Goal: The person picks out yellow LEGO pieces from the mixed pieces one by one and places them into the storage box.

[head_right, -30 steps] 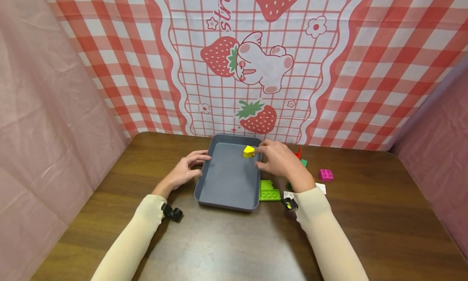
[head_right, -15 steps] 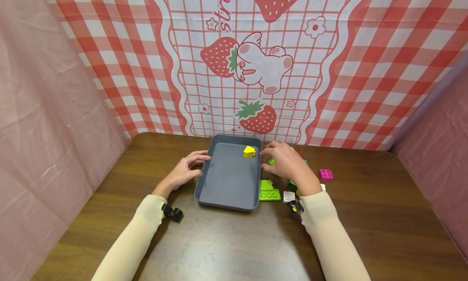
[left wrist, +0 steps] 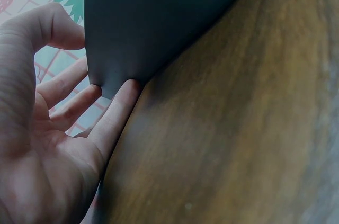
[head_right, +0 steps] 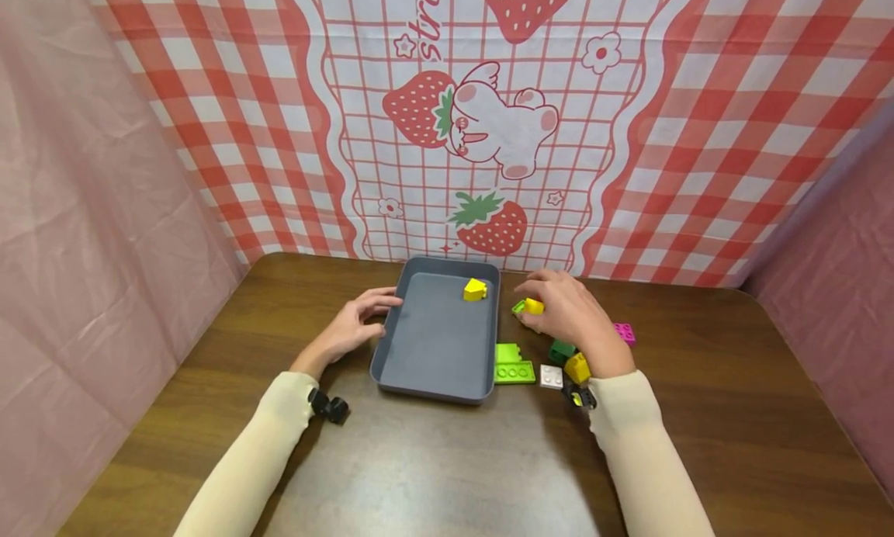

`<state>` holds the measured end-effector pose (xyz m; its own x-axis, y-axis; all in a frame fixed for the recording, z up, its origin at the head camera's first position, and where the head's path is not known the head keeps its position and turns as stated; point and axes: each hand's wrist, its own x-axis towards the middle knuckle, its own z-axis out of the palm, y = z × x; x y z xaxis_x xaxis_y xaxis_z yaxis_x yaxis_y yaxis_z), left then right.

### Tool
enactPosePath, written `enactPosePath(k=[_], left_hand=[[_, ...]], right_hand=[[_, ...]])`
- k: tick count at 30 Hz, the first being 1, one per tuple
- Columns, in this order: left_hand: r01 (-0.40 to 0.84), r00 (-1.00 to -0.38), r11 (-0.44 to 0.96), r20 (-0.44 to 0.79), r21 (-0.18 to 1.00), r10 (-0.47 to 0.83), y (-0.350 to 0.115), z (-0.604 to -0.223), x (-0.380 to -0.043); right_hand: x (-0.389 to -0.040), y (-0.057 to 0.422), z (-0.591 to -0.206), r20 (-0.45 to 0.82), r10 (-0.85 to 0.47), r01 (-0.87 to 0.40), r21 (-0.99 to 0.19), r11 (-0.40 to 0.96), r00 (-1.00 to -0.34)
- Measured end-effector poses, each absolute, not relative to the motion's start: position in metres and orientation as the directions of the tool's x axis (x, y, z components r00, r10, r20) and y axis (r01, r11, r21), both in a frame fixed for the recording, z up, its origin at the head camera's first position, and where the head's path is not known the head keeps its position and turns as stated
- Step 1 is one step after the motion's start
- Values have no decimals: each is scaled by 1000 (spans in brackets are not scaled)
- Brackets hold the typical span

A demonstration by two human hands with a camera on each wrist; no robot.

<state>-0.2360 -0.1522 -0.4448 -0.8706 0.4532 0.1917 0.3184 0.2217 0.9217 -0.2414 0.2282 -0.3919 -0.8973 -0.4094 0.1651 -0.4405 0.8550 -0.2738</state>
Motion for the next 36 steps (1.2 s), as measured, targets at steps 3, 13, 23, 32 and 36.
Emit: enactPosePath(k=[3, 13, 23, 32, 36], left_hand=[[315, -870, 218, 189, 924, 454, -152, -445, -236], [321, -871, 218, 196, 922, 451, -151, -444, -234], [322, -872, 229, 193, 919, 450, -152, -446, -237], [309, -876, 233, 180, 922, 447, -152, -446, -237], [304, -877, 232, 176, 924, 447, -151, -446, -237]], right_hand=[[-241, 233, -390, 163, -390, -422, -280, 863, -906], [-243, 235, -391, 157, -416, -444, -274, 853, -896], [-243, 228, -396, 153, -442, -468, -294, 833, -884], [-245, 226, -398, 158, -467, -493, -274, 826, -870], [-245, 224, -398, 152, -474, -498, -266, 825, -867]])
